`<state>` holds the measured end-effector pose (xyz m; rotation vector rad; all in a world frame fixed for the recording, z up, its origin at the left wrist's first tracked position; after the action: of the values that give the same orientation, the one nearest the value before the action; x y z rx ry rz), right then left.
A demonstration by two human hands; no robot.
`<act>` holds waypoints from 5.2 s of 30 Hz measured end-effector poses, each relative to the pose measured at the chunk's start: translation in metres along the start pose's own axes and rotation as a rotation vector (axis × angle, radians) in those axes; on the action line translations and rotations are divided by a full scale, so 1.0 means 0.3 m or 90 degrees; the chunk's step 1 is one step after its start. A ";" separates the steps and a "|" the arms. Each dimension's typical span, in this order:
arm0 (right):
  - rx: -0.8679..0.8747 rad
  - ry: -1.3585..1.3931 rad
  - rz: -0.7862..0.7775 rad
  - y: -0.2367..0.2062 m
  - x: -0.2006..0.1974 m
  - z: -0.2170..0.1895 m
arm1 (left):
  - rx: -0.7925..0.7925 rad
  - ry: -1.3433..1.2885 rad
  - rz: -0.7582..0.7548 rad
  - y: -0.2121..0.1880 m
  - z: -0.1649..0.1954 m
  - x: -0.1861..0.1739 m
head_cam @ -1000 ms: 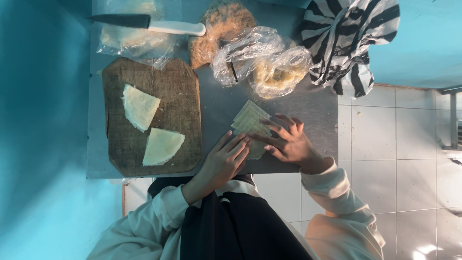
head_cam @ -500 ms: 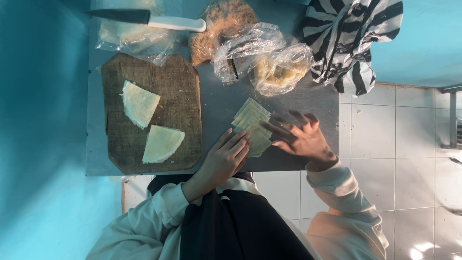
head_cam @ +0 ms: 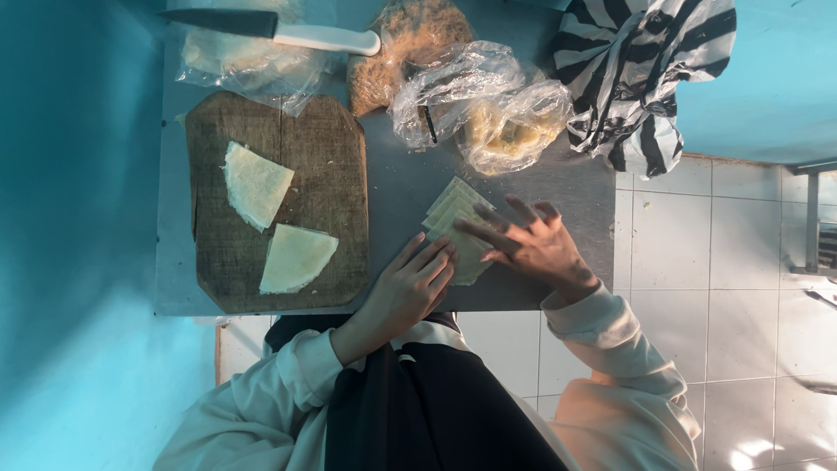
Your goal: The person folds thin triangular pastry wrappers into pleated fan shapes by hand, one at a time, and stacks the folded wrappers on the metal work table. They then use a spoon to place filling from a plastic bag onto a folded wrapper.
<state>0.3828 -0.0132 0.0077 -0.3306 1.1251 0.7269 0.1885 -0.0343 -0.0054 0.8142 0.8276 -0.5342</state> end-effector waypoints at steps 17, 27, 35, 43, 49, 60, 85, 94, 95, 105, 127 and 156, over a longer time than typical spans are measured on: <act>0.039 0.216 -0.039 0.101 0.030 0.092 | -0.002 -0.001 -0.005 -0.017 -0.010 0.019; 0.061 0.463 -0.064 0.162 0.026 0.161 | -0.014 -0.026 -0.003 -0.019 -0.014 0.024; 0.079 0.414 -0.052 0.176 0.028 0.179 | -0.017 -0.029 -0.005 -0.016 -0.014 0.023; 0.033 0.182 0.029 0.183 0.019 0.162 | -0.016 -0.033 -0.013 -0.018 -0.013 0.017; 0.010 0.061 0.064 0.154 0.030 0.146 | -0.011 -0.033 -0.003 -0.016 -0.012 0.010; 0.354 0.282 0.078 0.029 -0.003 0.273 | 0.005 0.030 -0.008 -0.025 -0.013 -0.005; 0.326 0.086 0.144 0.086 -0.011 0.194 | -0.034 -0.107 0.016 -0.033 -0.031 -0.037; 0.339 0.092 0.151 0.078 0.032 0.175 | -0.037 -0.119 0.005 -0.041 -0.029 -0.045; 0.348 0.113 0.149 0.075 0.033 0.174 | -0.039 -0.120 0.008 -0.040 -0.029 -0.050; 0.397 0.396 0.127 0.049 -0.015 0.191 | -0.039 -0.127 0.014 -0.035 -0.019 -0.060; 0.193 0.270 -0.018 0.140 0.019 0.043 | -0.060 -0.119 0.017 -0.038 -0.030 -0.048; 0.165 0.211 -0.021 0.157 0.030 0.072 | -0.091 -0.091 0.028 -0.046 -0.040 -0.009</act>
<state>0.3681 0.0370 0.0140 -0.2541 1.5065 0.4985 0.1722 -0.0323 -0.0139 0.6539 0.7072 -0.4832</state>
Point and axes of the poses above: each hand's wrist, its own y-axis towards the middle knuckle, its own x-axis out of the palm, z = x × y, the point moved 6 cm from there along y, towards the middle knuckle, and after that the axes turned 1 degree about -y, right-handed, at the moved point
